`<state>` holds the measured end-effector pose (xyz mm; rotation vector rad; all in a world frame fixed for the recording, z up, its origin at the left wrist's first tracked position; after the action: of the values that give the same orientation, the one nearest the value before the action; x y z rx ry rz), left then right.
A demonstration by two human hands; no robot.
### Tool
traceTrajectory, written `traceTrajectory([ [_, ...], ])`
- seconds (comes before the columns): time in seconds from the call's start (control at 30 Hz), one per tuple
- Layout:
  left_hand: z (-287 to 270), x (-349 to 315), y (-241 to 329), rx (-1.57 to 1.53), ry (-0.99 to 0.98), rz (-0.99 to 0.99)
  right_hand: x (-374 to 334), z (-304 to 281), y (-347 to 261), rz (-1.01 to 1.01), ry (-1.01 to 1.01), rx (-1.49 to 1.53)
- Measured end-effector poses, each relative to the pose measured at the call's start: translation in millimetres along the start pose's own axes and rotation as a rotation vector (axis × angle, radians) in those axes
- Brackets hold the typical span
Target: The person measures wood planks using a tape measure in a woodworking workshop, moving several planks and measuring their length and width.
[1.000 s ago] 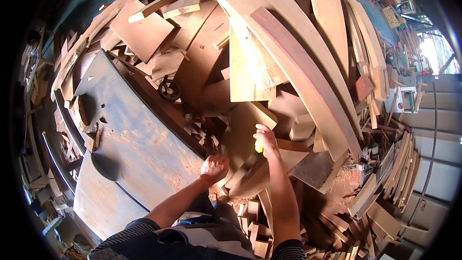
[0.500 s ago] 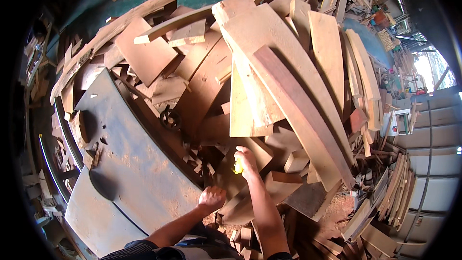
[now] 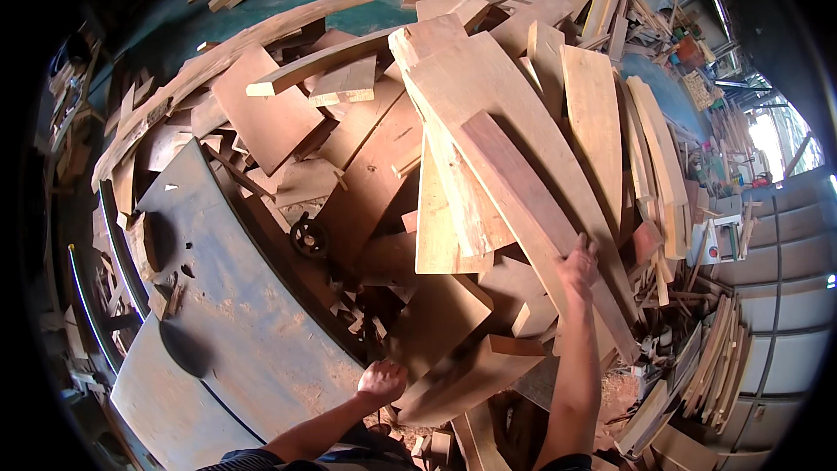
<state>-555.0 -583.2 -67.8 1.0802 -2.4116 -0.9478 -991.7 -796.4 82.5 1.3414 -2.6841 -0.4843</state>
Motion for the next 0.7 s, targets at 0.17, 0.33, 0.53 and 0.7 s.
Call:
traceTrajectory([
  [0.17,0,-3,-2,0.004,0.081,0.023,-8,4,6,-0.015,-0.099,-0.116],
  [0.33,0,-2,0,0.031,0.022,0.002,-7,5,9,-0.002,-0.120,-0.138],
  [0.53,-3,1,0,-0.021,0.029,-0.006,-37,12,-5,-0.040,-0.126,-0.157],
  [0.7,4,-1,-5,-0.019,0.041,-0.016,-49,9,-1,-0.042,-0.114,-0.121],
])
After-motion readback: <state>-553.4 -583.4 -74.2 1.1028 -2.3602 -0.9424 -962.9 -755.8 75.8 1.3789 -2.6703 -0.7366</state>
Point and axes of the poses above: each hand's wrist, its own x-axis towards the middle knuckle, its own z-axis out of the palm, y = z × x, the point moved 6 cm from there along x, towards the middle knuckle, and after that the axes turned 11 degrees about -x, right-handed, at the moved point
